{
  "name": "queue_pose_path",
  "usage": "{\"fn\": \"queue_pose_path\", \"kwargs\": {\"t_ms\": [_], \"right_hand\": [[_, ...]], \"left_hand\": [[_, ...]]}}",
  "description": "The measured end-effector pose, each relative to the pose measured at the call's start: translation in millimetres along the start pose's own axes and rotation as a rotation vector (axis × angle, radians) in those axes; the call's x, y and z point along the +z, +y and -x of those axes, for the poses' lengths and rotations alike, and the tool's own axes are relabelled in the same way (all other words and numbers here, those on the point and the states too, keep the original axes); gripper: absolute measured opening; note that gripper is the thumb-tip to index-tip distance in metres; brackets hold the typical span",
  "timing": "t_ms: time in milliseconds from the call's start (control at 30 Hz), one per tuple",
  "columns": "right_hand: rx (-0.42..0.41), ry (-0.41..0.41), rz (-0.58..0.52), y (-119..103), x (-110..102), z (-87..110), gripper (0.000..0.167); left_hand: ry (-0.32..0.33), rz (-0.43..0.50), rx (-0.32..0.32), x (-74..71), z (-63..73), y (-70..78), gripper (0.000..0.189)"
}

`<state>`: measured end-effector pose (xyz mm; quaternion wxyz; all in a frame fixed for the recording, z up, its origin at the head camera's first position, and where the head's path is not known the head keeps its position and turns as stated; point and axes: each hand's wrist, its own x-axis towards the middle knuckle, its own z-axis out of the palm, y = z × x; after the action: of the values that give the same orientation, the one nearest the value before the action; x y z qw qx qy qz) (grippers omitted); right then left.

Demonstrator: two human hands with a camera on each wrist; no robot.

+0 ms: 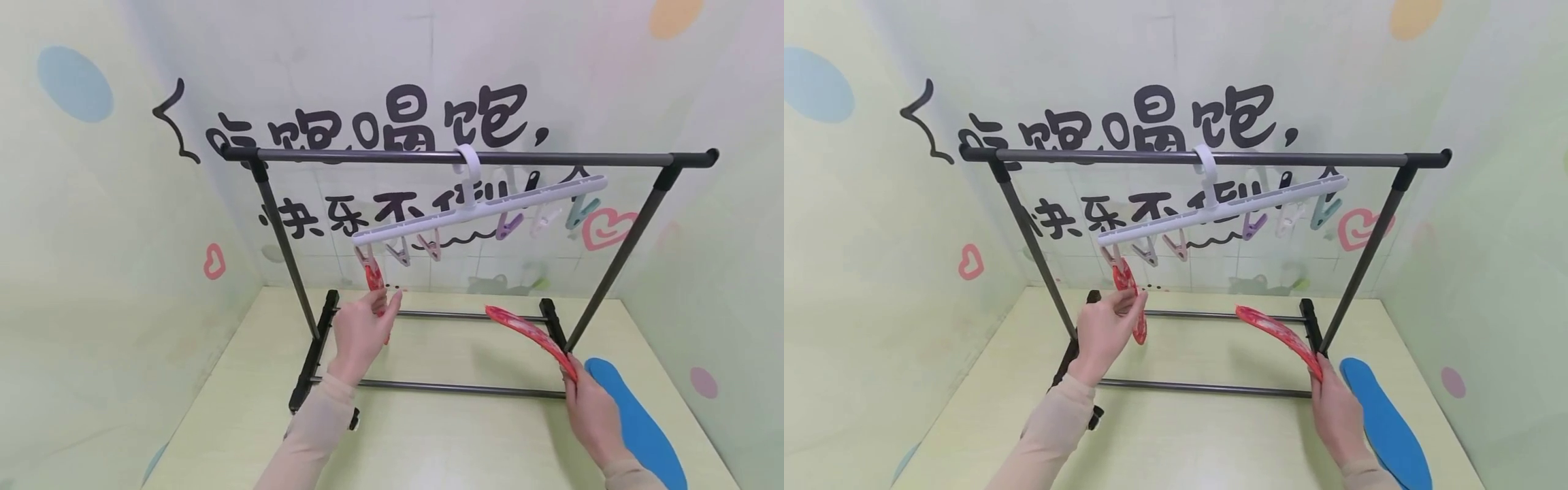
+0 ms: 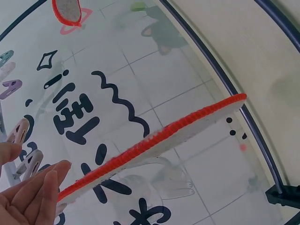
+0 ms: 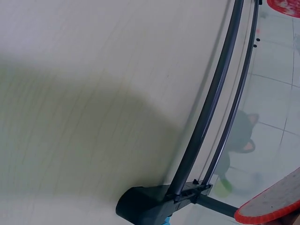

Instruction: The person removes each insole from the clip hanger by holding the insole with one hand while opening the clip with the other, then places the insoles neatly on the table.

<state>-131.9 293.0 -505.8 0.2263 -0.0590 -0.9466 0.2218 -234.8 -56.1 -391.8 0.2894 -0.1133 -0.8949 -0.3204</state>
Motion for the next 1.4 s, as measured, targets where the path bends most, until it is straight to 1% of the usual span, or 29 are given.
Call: {"fn": "queue_pose_path", "kwargs": {"t_ms": [67, 267, 400, 600, 800, 933, 1200, 1300, 1400], "right_hand": [[0.007, -0.001, 0.007, 3.1, -1.9, 1.3, 0.039], [0.000, 0.046, 0.025, 9.2, -7.9, 6.1, 0.039], [0.001, 0.066, 0.035, 13.4, -11.4, 8.6, 0.037], [0.040, 0.092, 0.043, 25.6, -17.3, 13.5, 0.035], [0.091, 0.077, 0.065, 38.6, -27.3, 19.7, 0.036], [0.113, 0.069, 0.082, 47.7, -34.3, 26.4, 0.035], [0.217, 0.036, 0.123, 63.9, -46.9, 38.1, 0.037], [0.270, 0.022, 0.115, 68.7, -49.7, 39.8, 0.035], [0.337, -0.021, 0.117, 73.5, -51.7, 38.8, 0.036]], "left_hand": [[-0.005, -0.008, 0.015, 2.6, 3.3, -0.3, 0.043], [-0.039, -0.008, 0.051, 10.4, 14.7, 1.4, 0.041], [-0.055, 0.007, 0.034, 15.5, 20.6, 3.6, 0.038], [-0.083, 0.030, 0.011, 22.4, 27.6, 9.3, 0.040], [-0.104, 0.044, 0.017, 28.5, 32.9, 14.0, 0.040], [-0.114, 0.037, 0.021, 31.8, 35.7, 15.9, 0.041], [-0.121, 0.029, 0.043, 35.4, 43.2, 20.9, 0.036], [-0.144, 0.035, 0.046, 36.5, 46.1, 23.1, 0.037], [-0.172, 0.053, 0.046, 39.7, 49.4, 24.4, 0.039]]}}
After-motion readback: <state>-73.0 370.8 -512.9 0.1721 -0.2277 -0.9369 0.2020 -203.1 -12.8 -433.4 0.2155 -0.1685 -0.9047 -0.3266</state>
